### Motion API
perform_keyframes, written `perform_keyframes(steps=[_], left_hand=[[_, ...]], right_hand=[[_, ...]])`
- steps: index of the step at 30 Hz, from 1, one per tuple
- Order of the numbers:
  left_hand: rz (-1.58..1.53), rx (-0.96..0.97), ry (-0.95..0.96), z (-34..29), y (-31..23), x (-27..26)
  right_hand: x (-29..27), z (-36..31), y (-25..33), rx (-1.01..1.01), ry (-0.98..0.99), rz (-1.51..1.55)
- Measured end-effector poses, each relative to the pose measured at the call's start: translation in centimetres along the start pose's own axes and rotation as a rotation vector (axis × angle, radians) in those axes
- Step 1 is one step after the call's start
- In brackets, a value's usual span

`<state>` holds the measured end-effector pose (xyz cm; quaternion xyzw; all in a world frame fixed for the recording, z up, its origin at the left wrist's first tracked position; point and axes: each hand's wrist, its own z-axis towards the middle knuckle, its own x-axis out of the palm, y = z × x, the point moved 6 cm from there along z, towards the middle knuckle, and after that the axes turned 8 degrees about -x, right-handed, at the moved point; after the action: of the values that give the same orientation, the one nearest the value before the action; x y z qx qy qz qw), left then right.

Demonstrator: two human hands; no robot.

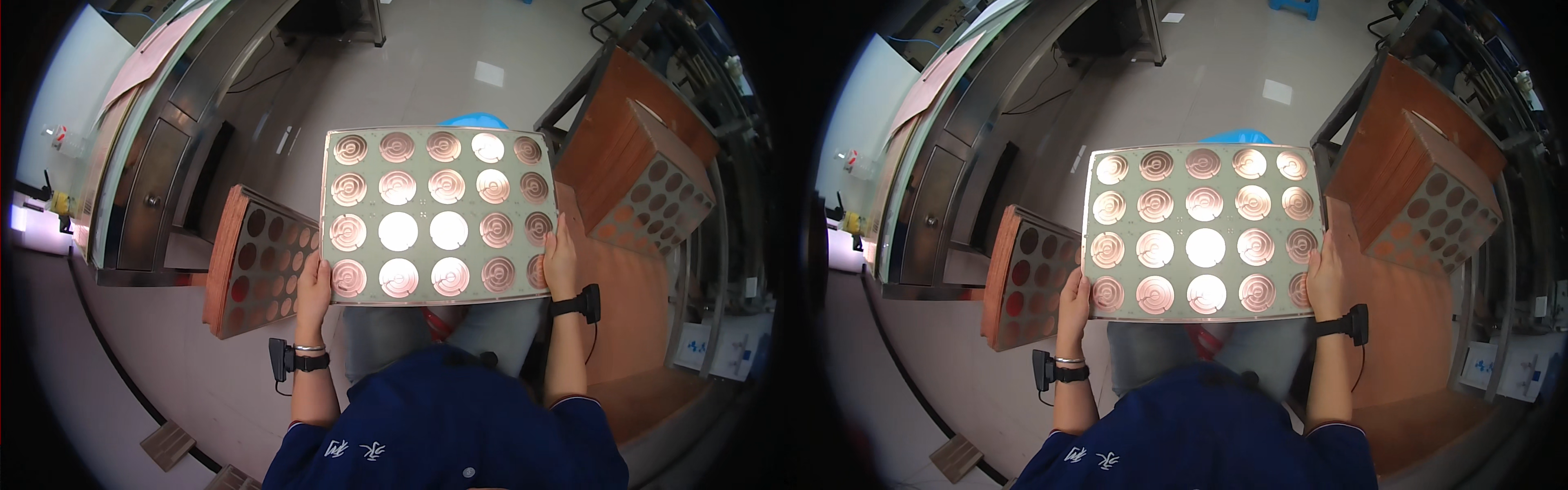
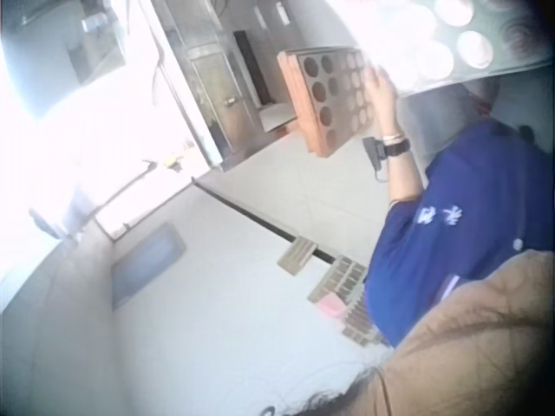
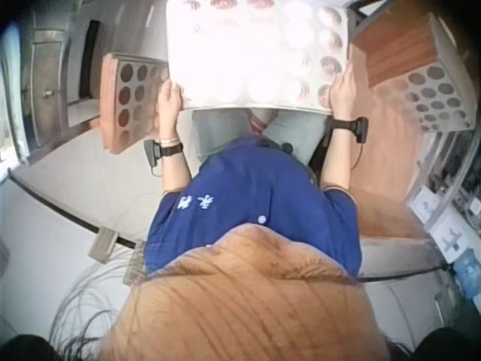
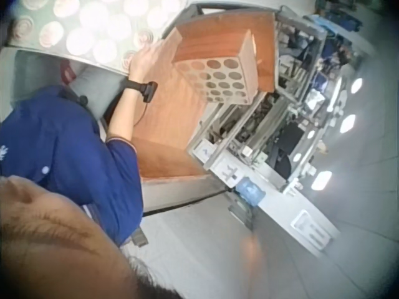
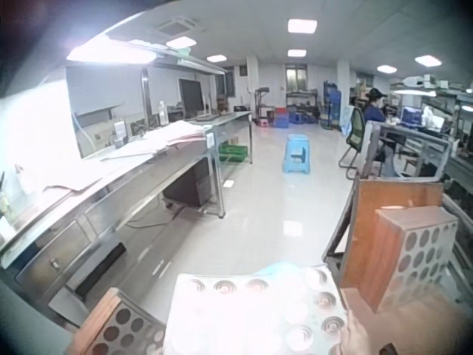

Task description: Inspecting and flipping large etched metal sheets or circuit board panels on a production floor.

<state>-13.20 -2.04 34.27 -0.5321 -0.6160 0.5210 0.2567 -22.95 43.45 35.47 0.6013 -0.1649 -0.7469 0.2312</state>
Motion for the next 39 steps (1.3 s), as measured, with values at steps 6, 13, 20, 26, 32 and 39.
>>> perform_keyframes(steps=[6,13,20,26,32,39], left_hand=[[0.259,0.094,-0.052,-1.1,-2.5,0.0],[-0.055,0.143,-0.013,-3.3,-6.5,-0.4],[-0.437,0.260,0.123,-6.0,-9.2,-0.7],[-0.495,0.314,0.122,-7.2,-8.2,-2.3],[-0.623,0.281,0.158,-7.2,-8.5,-4.0],[-1.024,0.258,0.357,-7.0,-11.7,-3.6]], right_hand=[[0.1,0.0,0.0,-0.044,-0.040,0.001],[-0.1,-0.3,-0.4,0.026,-0.079,0.239],[-0.6,-0.5,-2.3,0.117,-0.080,0.626],[-4.6,-2.4,-1.1,0.193,-0.140,1.244],[-7.1,-6.2,0.0,0.116,-0.122,1.569],[-6.7,-7.8,1.3,0.168,-0.084,1.574]])
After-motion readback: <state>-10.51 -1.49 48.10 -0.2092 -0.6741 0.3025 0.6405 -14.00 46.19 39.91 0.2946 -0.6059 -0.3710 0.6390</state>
